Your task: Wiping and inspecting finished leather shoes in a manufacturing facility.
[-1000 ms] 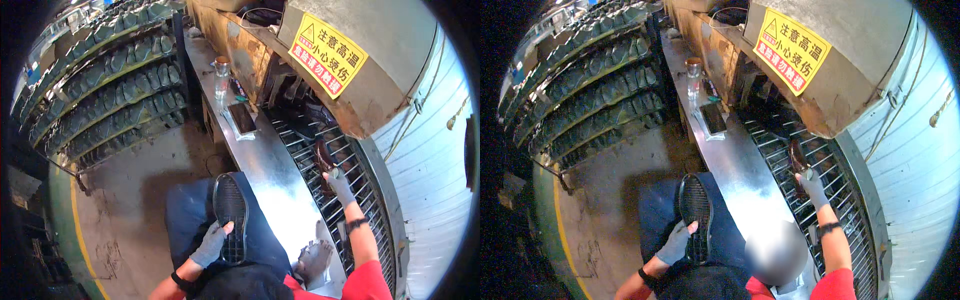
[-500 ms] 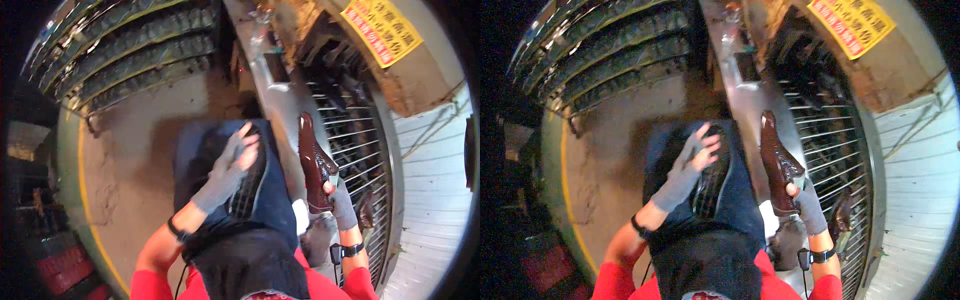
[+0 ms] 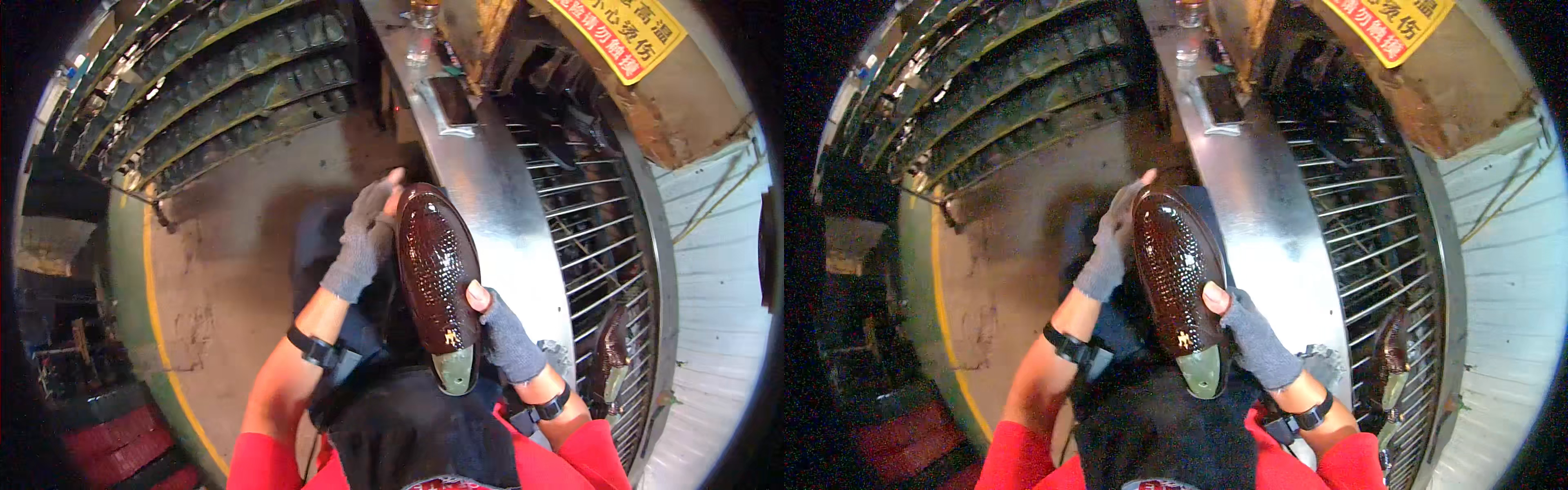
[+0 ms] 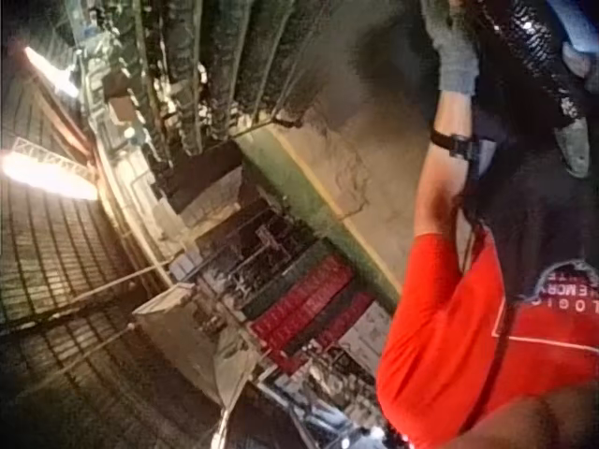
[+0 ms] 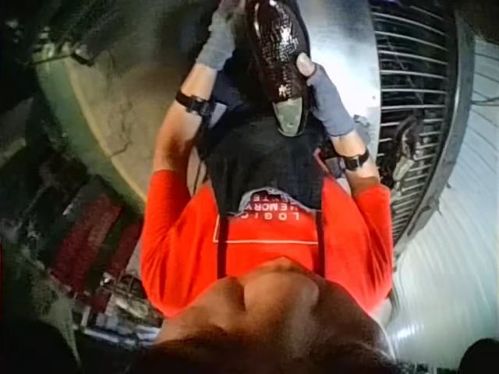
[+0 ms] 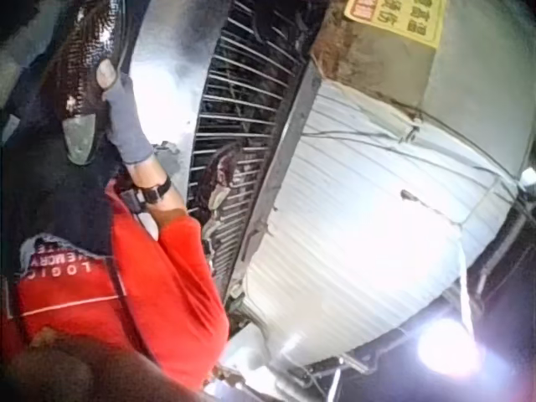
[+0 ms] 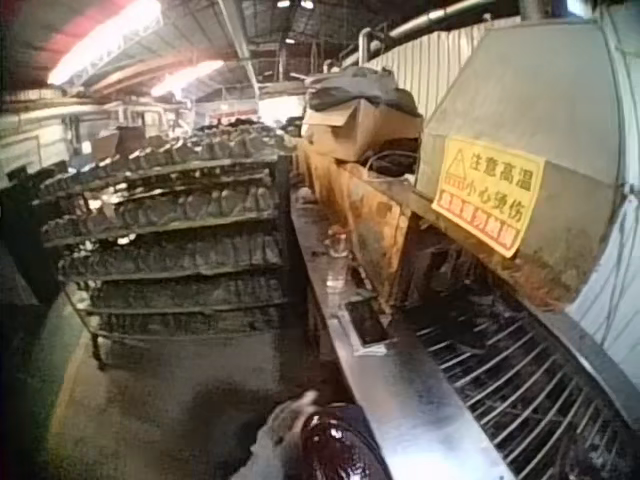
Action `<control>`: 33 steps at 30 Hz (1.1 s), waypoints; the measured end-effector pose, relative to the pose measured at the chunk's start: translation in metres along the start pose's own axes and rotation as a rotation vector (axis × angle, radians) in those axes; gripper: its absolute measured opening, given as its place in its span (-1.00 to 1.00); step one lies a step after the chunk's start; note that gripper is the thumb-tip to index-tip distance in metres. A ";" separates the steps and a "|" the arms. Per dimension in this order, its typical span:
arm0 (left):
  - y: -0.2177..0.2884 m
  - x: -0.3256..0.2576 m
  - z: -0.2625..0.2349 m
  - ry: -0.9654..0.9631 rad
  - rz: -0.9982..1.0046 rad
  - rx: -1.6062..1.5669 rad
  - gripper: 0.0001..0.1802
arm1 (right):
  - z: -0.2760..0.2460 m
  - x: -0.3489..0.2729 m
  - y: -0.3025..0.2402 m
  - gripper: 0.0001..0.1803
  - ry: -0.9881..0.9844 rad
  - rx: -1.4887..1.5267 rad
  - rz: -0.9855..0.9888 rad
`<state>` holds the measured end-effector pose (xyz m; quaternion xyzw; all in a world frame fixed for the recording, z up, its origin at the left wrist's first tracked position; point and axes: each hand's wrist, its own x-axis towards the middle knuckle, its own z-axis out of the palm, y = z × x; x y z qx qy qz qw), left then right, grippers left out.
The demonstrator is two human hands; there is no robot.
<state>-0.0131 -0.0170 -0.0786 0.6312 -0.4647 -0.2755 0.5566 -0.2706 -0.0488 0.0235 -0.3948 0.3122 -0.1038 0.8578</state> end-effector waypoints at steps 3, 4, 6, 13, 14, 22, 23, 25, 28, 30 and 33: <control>-0.024 -0.009 0.018 0.040 -0.047 0.883 -0.33 | -0.009 0.000 -0.005 -0.31 0.125 0.086 0.008; -0.011 -0.002 0.018 0.005 -0.039 0.564 -0.36 | -0.016 -0.004 -0.010 -0.29 0.132 0.059 -0.009; 0.032 0.013 0.008 -0.021 -0.243 0.315 -0.44 | -0.020 -0.008 -0.018 -0.27 0.179 0.068 -0.022; 0.070 0.017 -0.023 -0.102 -0.066 -0.895 -0.43 | -0.029 0.020 0.011 0.11 0.081 0.194 0.032; 0.075 0.013 -0.020 -0.079 -0.112 -0.952 -0.36 | -0.029 0.027 0.022 0.12 0.033 0.248 0.075; 0.089 -0.007 -0.029 -0.166 -0.133 -0.862 -0.17 | 0.004 0.031 0.032 -0.16 -0.066 0.253 0.025; 0.088 -0.008 -0.028 -0.161 -0.134 -0.863 -0.17 | 0.004 0.030 0.032 -0.16 -0.068 0.252 0.028; 0.089 -0.009 -0.025 -0.175 -0.139 -0.896 -0.15 | 0.003 0.031 0.029 -0.14 0.020 0.100 -0.004; 0.091 -0.010 -0.024 -0.211 -0.124 -0.864 -0.13 | 0.003 0.031 0.030 -0.11 0.012 0.068 -0.031; 0.097 -0.011 -0.023 -0.219 -0.121 -0.829 -0.11 | 0.004 0.031 0.026 -0.09 0.003 0.084 -0.014; 0.099 -0.014 -0.023 -0.238 -0.120 -0.810 -0.09 | 0.010 0.027 0.020 -0.06 0.008 0.100 0.007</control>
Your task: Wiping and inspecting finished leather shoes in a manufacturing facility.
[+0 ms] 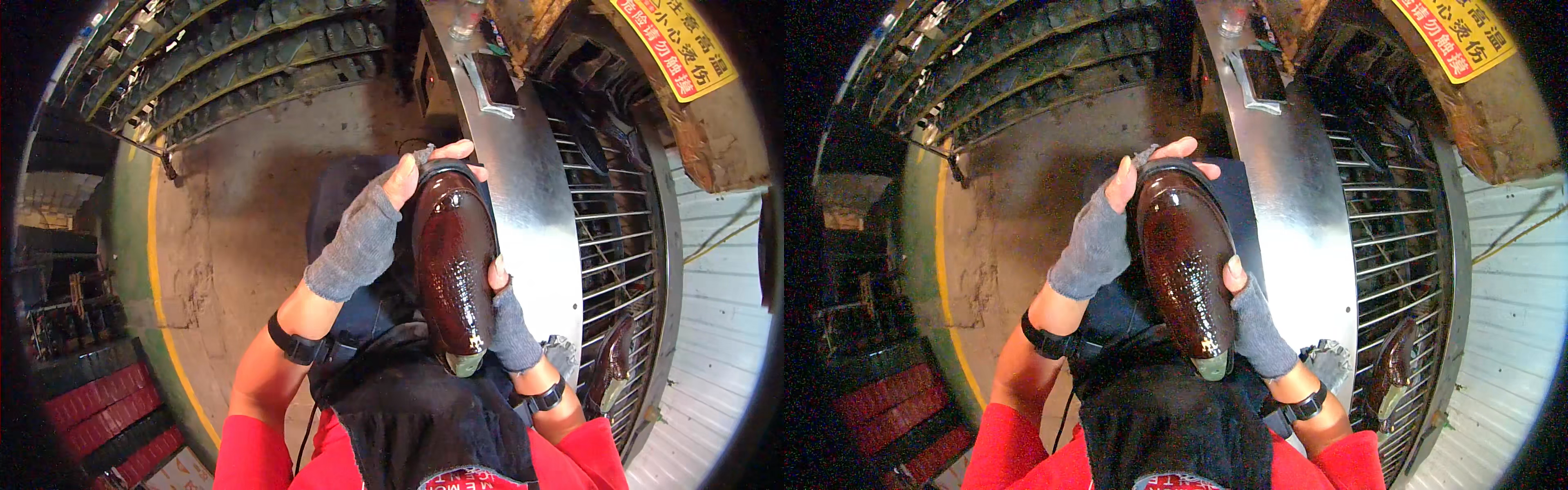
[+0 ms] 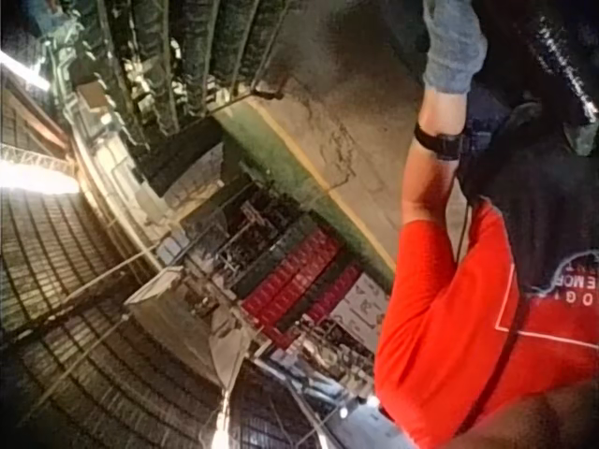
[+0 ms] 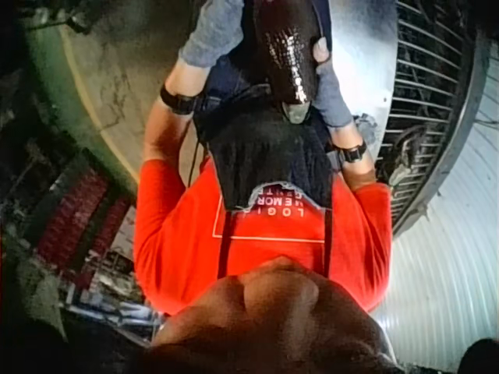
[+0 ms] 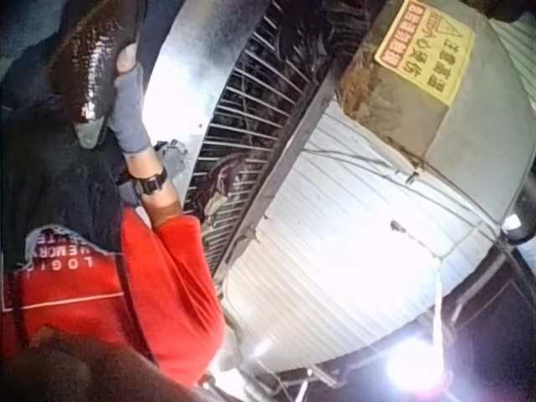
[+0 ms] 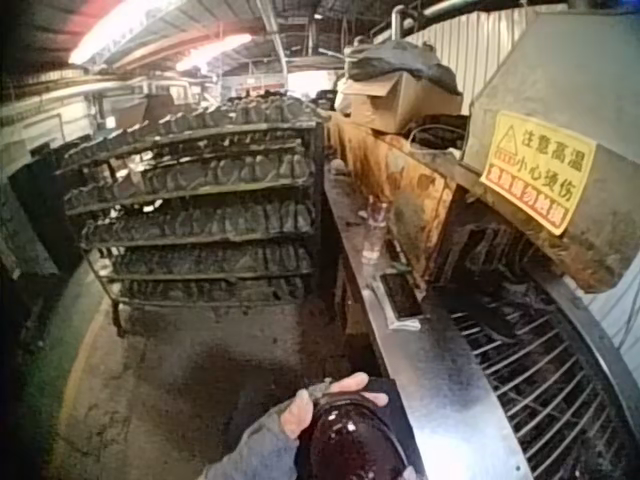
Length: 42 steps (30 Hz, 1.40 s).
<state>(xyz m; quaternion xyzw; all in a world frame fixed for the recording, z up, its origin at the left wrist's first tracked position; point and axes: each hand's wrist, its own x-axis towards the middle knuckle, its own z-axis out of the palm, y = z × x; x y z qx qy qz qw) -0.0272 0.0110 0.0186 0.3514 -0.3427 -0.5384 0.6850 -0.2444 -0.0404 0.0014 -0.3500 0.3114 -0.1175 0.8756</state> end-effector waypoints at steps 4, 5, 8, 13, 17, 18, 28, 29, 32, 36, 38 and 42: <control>0.010 -0.015 0.017 -0.052 0.111 0.232 0.03 | -0.008 -0.003 0.005 -0.03 -0.017 0.014 0.025; 0.012 -0.017 0.019 -0.055 0.108 0.233 0.03 | -0.004 -0.003 0.004 -0.01 -0.014 -0.019 0.007; 0.021 -0.026 0.023 0.060 0.001 0.319 0.08 | -0.005 -0.003 0.009 -0.02 -0.007 -0.113 -0.007; 0.030 -0.034 0.036 0.026 -0.045 0.276 -0.01 | -0.002 -0.012 0.003 -0.10 0.010 -0.149 -0.067; 0.033 -0.052 0.042 0.129 0.009 0.186 -0.03 | -0.003 -0.008 -0.014 -0.19 -0.132 -0.330 -0.084; 0.037 -0.056 0.043 0.149 0.055 0.203 -0.05 | -0.002 -0.009 -0.018 -0.22 -0.190 -0.413 -0.066; 0.031 -0.062 0.037 0.292 0.407 0.057 0.21 | -0.048 -0.044 0.005 0.01 -0.364 0.267 0.321; 0.030 -0.062 0.033 0.223 0.391 0.102 0.09 | -0.049 -0.044 0.000 -0.05 -0.127 0.182 0.190; 0.025 -0.081 0.003 -0.131 0.224 -0.073 0.07 | -0.028 -0.049 -0.061 -0.33 0.300 -0.072 -0.173; -0.008 -0.053 0.028 -0.082 0.013 0.185 0.15 | -0.035 -0.027 -0.122 -0.27 -0.021 -0.543 -0.283; -0.032 -0.034 0.032 0.093 -0.061 0.192 0.02 | -0.023 -0.009 -0.118 -0.16 -0.174 -0.966 -0.335; -0.033 -0.040 0.040 0.172 -0.084 0.230 -0.25 | -0.022 0.005 -0.099 -0.06 -0.258 -1.263 -0.346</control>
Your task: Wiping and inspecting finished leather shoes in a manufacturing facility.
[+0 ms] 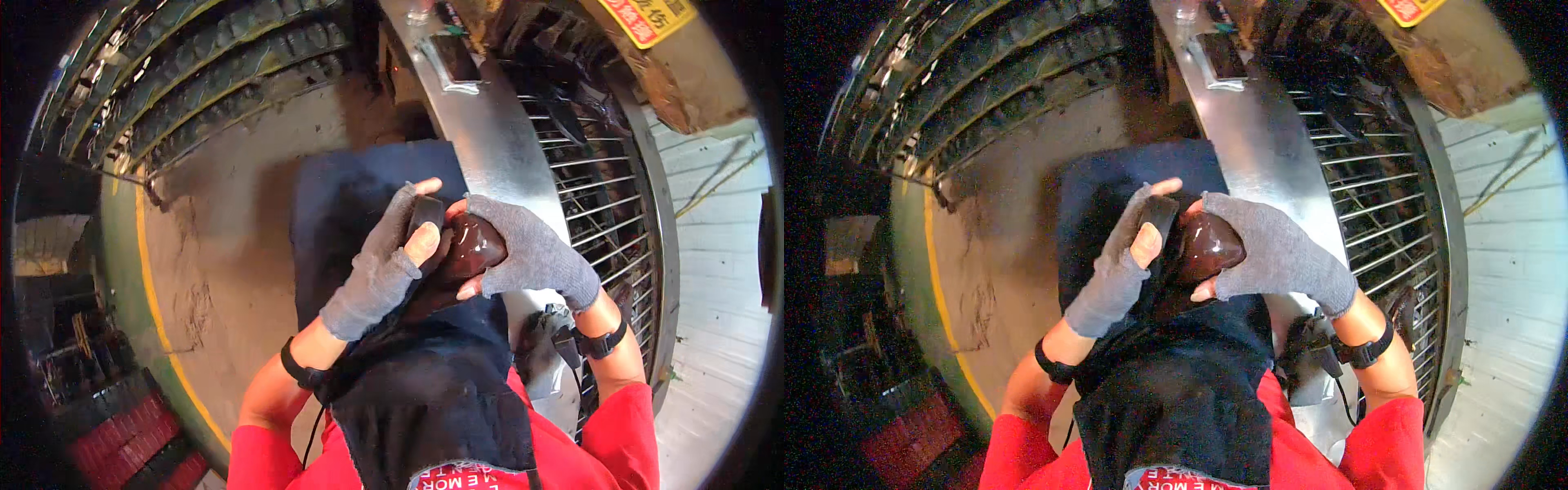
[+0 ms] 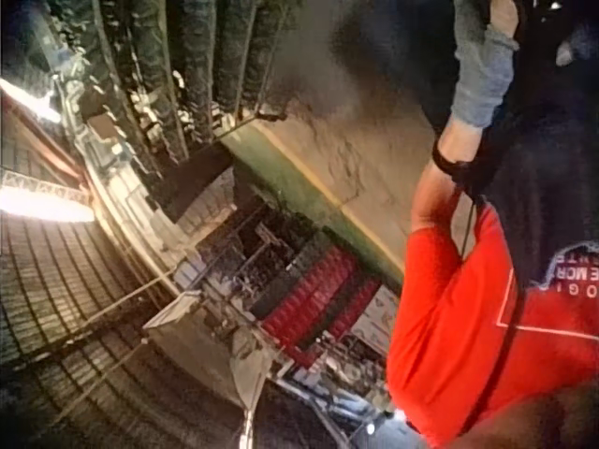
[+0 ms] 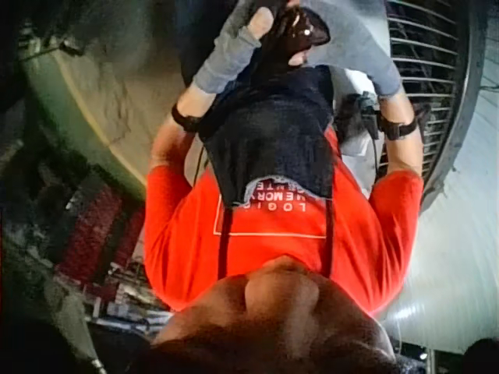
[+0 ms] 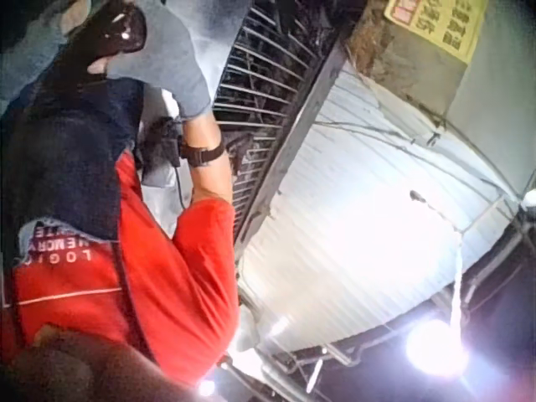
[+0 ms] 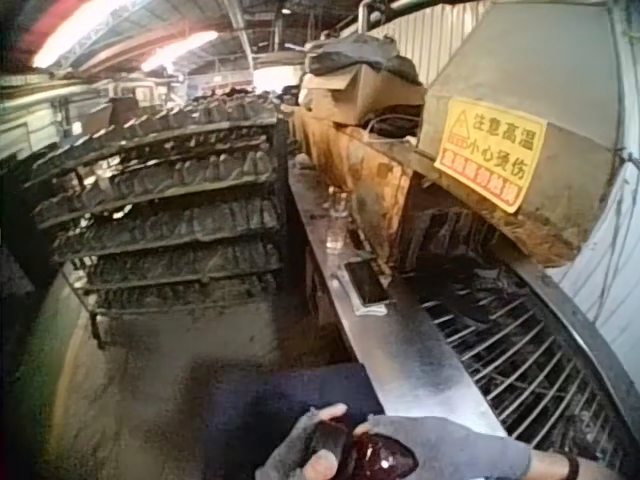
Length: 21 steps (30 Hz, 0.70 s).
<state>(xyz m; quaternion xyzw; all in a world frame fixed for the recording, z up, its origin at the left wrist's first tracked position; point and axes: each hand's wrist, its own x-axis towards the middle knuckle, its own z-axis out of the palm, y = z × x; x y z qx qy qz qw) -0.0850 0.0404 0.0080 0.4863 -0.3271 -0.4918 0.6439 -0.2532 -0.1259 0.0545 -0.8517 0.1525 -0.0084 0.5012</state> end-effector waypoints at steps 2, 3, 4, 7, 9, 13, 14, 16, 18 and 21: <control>-0.008 -0.005 -0.002 0.039 0.031 0.128 -0.34 | 0.005 0.002 -0.001 -0.03 0.000 -0.021 -0.005; -0.011 -0.004 -0.004 0.054 0.152 0.217 -0.38 | 0.007 0.003 -0.003 0.00 0.025 -0.052 -0.002; -0.012 -0.003 -0.004 0.067 0.274 0.306 -0.38 | 0.010 0.003 -0.008 0.00 0.025 -0.041 -0.007; -0.011 -0.009 -0.003 0.098 0.322 0.357 -0.33 | 0.020 0.004 -0.018 -0.03 0.123 -0.181 -0.086; -0.003 -0.015 -0.002 0.126 0.304 0.387 -0.27 | 0.025 0.004 -0.026 -0.05 0.133 -0.169 -0.075; 0.005 -0.037 -0.002 0.107 0.056 0.247 -0.11 | 0.029 0.006 -0.045 -0.12 0.120 -0.240 -0.086; 0.008 -0.041 -0.004 0.101 0.010 0.275 -0.06 | 0.031 0.007 -0.048 -0.13 0.102 -0.294 -0.101; 0.017 -0.049 -0.004 0.088 0.091 0.483 -0.01 | 0.039 0.004 -0.055 -0.11 0.080 -0.332 -0.102; 0.019 -0.062 -0.007 0.019 -0.001 0.341 0.07 | 0.045 -0.002 -0.058 -0.10 0.066 -0.344 -0.114; 0.029 -0.069 -0.013 -0.072 0.005 0.322 0.02 | 0.048 -0.017 -0.059 -0.04 0.058 -0.268 -0.176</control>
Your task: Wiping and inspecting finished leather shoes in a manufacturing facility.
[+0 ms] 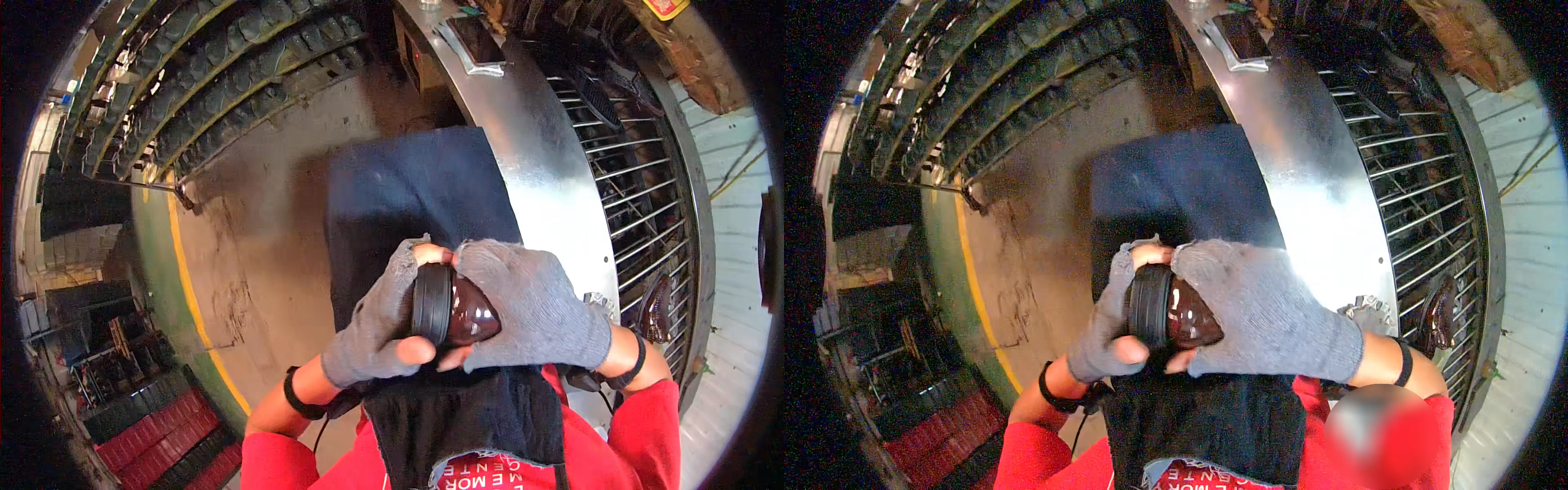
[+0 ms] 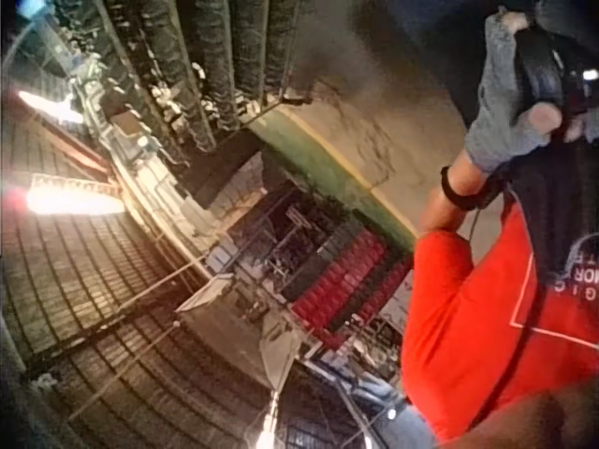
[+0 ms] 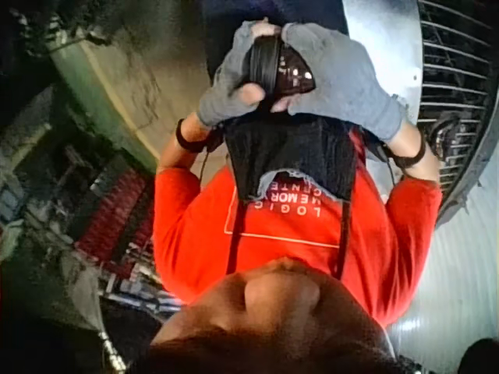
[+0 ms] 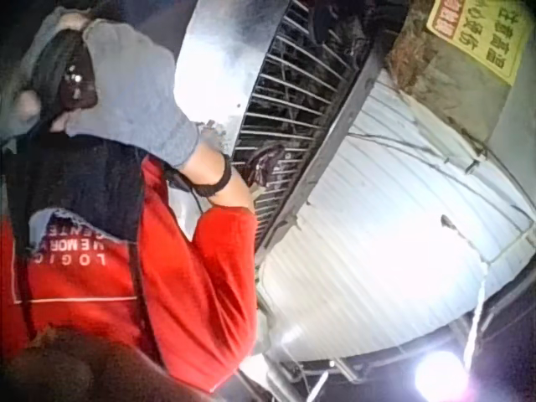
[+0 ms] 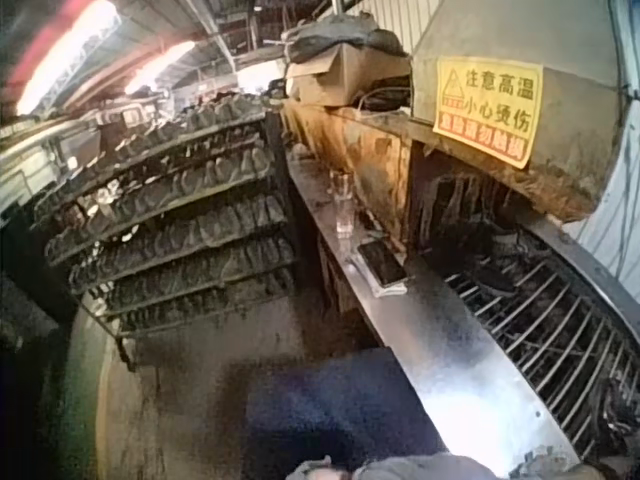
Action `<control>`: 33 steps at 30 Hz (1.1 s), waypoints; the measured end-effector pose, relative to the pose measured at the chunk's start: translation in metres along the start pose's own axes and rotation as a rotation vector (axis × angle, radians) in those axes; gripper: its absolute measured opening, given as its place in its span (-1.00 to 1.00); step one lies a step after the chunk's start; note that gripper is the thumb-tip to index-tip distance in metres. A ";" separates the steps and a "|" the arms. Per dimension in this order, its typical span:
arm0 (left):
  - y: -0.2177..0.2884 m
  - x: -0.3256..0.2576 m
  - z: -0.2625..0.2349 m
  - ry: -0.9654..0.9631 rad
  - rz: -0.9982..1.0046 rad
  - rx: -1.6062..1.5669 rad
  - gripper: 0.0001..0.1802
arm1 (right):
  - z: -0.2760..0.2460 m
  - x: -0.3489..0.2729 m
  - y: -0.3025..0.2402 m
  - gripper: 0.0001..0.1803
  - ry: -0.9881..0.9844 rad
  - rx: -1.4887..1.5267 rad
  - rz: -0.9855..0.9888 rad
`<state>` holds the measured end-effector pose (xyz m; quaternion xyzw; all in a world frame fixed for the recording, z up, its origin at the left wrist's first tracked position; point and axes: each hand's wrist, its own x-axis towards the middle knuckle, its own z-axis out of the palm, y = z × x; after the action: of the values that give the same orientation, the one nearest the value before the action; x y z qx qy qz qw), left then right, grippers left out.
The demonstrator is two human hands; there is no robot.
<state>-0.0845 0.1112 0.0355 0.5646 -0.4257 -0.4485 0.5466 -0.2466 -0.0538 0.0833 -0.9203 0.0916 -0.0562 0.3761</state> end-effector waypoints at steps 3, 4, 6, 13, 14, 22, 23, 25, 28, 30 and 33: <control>-0.001 0.009 -0.016 -0.056 0.255 0.088 -0.48 | -0.001 -0.018 -0.002 0.02 0.074 0.081 -0.064; 0.004 0.009 -0.008 0.000 0.175 0.075 -0.52 | -0.008 -0.020 -0.007 0.09 -0.072 0.083 0.054; 0.007 0.013 0.008 0.058 0.099 0.059 -0.51 | -0.009 -0.023 -0.011 0.10 -0.185 0.033 0.125; 0.000 0.008 0.026 0.188 -0.034 -0.287 -0.48 | 0.009 -0.034 -0.015 -0.04 -0.205 -0.028 0.097; 0.000 0.005 0.027 0.213 -0.033 -0.301 -0.47 | 0.013 -0.037 -0.014 -0.01 -0.135 -0.056 0.050; -0.007 0.006 0.023 0.035 0.047 -0.307 -0.60 | 0.009 -0.031 -0.012 0.00 -0.166 -0.139 -0.044; -0.007 0.014 0.013 -0.073 0.061 -0.230 -0.59 | 0.006 -0.026 -0.009 -0.01 -0.170 -0.160 -0.100; -0.009 0.014 0.014 -0.060 0.031 -0.321 -0.61 | 0.001 -0.016 -0.008 -0.02 -0.179 -0.175 -0.147; -0.006 0.029 0.001 -0.030 -0.061 -0.403 -0.51 | 0.005 0.010 0.000 -0.03 -0.074 -0.139 -0.158; -0.020 0.045 -0.008 0.022 -0.045 -0.461 -0.40 | 0.040 0.007 0.025 -0.10 0.275 0.197 0.015; -0.024 0.055 0.010 0.312 0.002 -0.491 -0.44 | 0.070 0.010 0.017 -0.20 0.641 1.117 0.633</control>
<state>-0.0814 0.0565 0.0096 0.4773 -0.2157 -0.4452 0.7263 -0.2270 -0.0201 0.0222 -0.4581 0.4176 -0.2505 0.7437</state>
